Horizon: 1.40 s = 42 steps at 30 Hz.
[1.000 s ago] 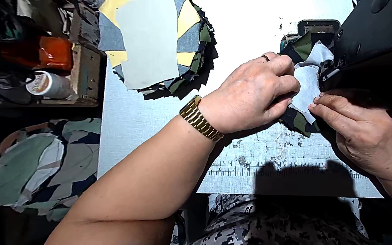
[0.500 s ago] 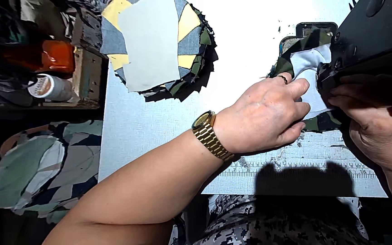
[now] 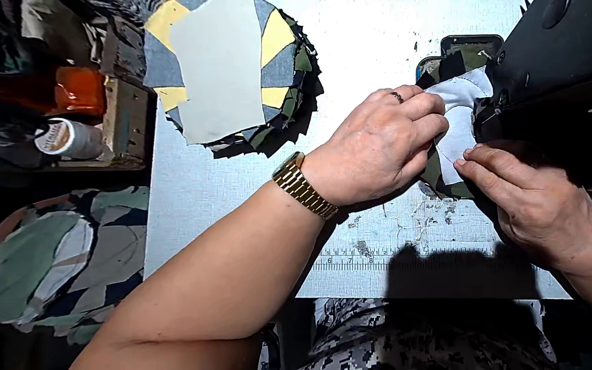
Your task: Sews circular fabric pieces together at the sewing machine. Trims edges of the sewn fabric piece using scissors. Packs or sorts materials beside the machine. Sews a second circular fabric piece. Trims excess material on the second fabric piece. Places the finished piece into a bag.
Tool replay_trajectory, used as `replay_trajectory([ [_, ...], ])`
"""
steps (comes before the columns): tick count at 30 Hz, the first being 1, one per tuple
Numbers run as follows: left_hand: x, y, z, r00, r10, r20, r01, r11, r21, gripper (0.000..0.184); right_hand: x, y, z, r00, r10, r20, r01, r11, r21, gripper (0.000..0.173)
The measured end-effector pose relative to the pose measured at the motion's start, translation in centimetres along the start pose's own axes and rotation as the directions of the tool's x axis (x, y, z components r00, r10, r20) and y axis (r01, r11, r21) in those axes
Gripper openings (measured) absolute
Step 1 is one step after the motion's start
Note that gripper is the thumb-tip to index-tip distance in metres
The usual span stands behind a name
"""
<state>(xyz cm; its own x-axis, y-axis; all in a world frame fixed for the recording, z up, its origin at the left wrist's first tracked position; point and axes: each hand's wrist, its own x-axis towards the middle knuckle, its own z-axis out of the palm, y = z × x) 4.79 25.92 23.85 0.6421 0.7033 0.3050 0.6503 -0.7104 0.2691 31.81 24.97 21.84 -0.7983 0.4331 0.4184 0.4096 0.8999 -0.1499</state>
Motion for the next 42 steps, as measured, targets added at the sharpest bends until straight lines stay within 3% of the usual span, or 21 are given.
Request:
replay_trajectory([
  [7,0.1,0.6,-0.1,1.0,0.027,0.006,-0.027,0.999,-0.044,0.036,-0.4,0.4,-0.9,0.996,0.087,-0.028,-0.088,0.996,-0.035,0.032],
  [12,-0.3,1.8,-0.4,0.998,0.046,0.041,-0.045,0.999,-0.026,0.036,-0.2,0.5,-1.0,0.986,0.153,-0.07,-0.16,0.981,-0.11,0.021],
  [17,-0.4,1.9,0.1,0.998,0.056,0.029,-0.055,0.998,-0.025,0.04,-0.5,0.5,-0.8,0.986,0.085,-0.144,-0.095,0.993,-0.064,0.022],
  [22,-0.6,1.9,0.2,0.999,0.027,0.024,-0.027,1.0,-0.017,0.041,-0.3,0.0,-0.6,0.997,0.022,-0.068,-0.021,1.0,0.013,0.027],
  [42,-0.1,3.1,0.1,1.0,-0.002,-0.019,0.003,0.996,0.088,0.036,-0.5,0.2,-1.3,0.995,0.066,-0.076,-0.065,0.998,0.011,0.022],
])
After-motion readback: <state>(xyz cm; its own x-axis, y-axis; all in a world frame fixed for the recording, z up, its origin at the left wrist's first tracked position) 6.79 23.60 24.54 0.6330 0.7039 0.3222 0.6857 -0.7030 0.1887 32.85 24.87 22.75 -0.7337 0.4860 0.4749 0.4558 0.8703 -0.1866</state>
